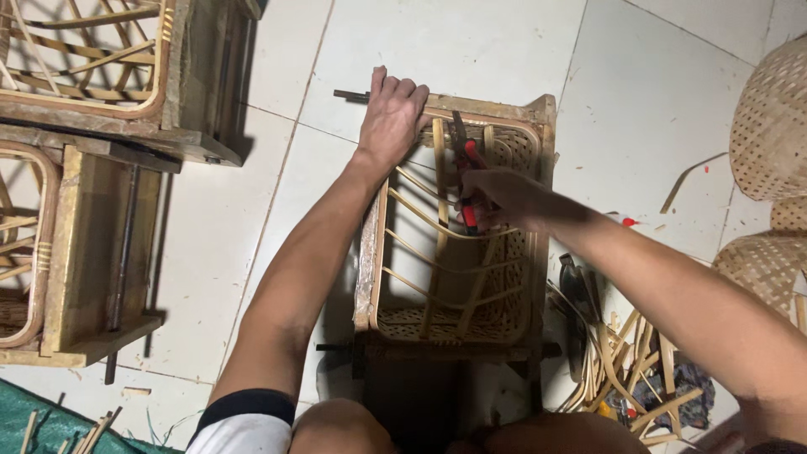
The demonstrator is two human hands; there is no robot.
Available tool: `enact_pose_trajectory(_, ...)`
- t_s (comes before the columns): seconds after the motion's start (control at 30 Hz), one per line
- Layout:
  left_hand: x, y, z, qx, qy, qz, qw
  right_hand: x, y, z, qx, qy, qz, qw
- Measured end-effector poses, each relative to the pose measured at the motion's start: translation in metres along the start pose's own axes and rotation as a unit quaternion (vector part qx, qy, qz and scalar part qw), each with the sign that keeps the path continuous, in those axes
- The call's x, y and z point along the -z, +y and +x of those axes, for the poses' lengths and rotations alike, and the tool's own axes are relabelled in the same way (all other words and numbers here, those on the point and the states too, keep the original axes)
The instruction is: The person sits on the floor and works on a rectangular woven basket placed in a wooden jig. They apply glue to the basket's rim, use a hammer to tap the frame, and insert a thin bamboo strip into the weave.
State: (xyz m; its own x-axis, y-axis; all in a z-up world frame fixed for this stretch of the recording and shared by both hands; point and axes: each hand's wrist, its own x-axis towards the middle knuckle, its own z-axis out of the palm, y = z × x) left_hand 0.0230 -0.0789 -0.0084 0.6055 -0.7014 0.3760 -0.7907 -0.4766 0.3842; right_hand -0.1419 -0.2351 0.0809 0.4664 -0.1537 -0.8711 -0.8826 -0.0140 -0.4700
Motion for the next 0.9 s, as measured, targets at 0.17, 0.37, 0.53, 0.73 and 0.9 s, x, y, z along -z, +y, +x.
enact_pose_trajectory(0.17,0.002,-0.002,-0.002,-0.003,0.03,-0.025,0.999,0.006,0.002,0.009,0.027,0.004,-0.034,0.999)
enact_pose_trajectory(0.37,0.007,0.003,-0.001,0.022,0.017,-0.053,0.998,0.008,-0.003,-0.016,0.032,-0.057,0.006,0.998)
enact_pose_trajectory(0.53,0.024,0.002,-0.001,0.037,-0.001,-0.125,0.992,0.035,0.031,-0.058,0.169,-0.044,-0.312,0.934)
enact_pose_trajectory(0.73,0.041,-0.005,0.004,0.039,-0.064,-0.189,0.979,0.104,0.086,-0.045,0.42,-0.036,-0.336,0.842)
enact_pose_trajectory(0.9,0.046,-0.01,0.013,0.118,-0.115,-0.228,0.96,0.102,0.053,-0.017,-0.007,-0.028,0.023,0.999)
